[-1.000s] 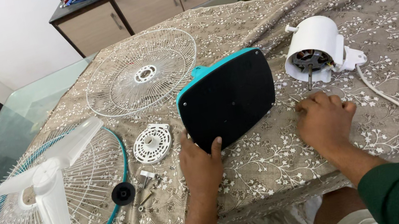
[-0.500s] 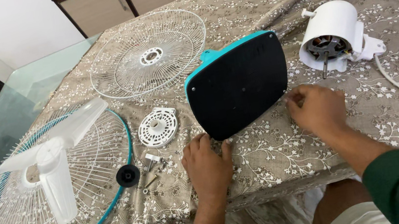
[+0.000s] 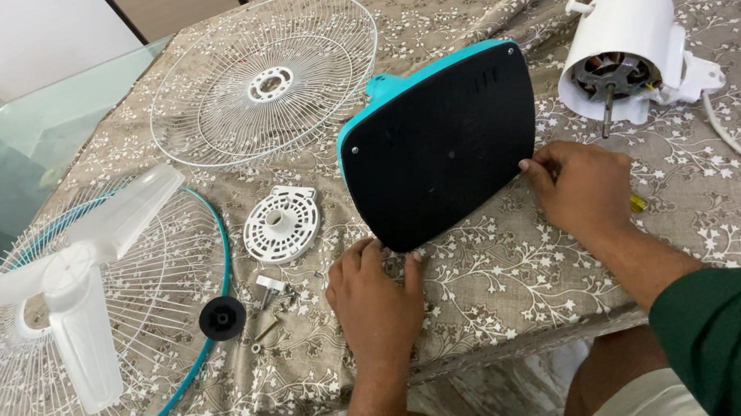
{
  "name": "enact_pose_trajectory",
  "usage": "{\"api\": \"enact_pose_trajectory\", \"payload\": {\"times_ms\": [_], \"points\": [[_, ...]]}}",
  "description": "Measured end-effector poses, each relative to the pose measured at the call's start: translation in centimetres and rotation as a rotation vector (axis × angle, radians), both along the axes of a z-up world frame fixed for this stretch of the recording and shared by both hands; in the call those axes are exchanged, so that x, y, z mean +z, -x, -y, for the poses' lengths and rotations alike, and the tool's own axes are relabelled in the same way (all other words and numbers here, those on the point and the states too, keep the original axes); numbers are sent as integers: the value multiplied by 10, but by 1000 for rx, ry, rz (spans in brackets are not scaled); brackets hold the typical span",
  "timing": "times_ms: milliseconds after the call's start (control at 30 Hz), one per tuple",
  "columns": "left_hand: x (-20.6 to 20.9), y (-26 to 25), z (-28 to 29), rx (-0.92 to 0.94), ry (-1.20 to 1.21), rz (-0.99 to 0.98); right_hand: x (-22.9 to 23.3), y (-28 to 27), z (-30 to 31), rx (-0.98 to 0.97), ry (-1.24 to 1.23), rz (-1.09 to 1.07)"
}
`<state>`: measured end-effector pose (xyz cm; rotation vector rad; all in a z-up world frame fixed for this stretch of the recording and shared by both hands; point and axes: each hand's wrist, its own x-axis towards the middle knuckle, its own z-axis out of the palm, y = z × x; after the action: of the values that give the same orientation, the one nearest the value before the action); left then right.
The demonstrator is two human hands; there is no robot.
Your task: The person uses a screwdriver to remove screws from the back cover of a teal electric fan base. They then lift off the black back cover to reveal the internal components, including a capacitor and switch, and briefly inspect the interior.
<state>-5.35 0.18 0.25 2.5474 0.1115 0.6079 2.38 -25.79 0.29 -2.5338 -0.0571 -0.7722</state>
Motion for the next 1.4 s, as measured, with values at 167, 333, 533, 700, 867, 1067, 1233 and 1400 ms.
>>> {"api": "enact_pose_trajectory", "payload": {"times_ms": [167, 333, 533, 700, 867, 1067, 1233, 1400], "points": [[-1, 2, 0, -9, 30, 37, -3, -1, 0, 34, -20, 82], [-2, 3, 0, -17, 9, 51, -3, -1, 0, 17, 0, 49], [3, 1, 1, -7, 1, 27, 3, -10, -1, -50, -12, -81], [4, -1, 0, -7, -8, -73, -2, -12, 4, -14, -55, -130], [3, 1, 0, -20, 5, -40, -10, -13, 3, -2, 22, -32], [2, 1, 0, -12, 2, -25, -10, -7, 2, 59, 6, 114], [3, 1, 0, -16, -4, -9, -3, -6, -1, -1, 30, 7], [3, 3, 0, -19, 6, 5, -6, -10, 1, 56, 9, 71]]}}
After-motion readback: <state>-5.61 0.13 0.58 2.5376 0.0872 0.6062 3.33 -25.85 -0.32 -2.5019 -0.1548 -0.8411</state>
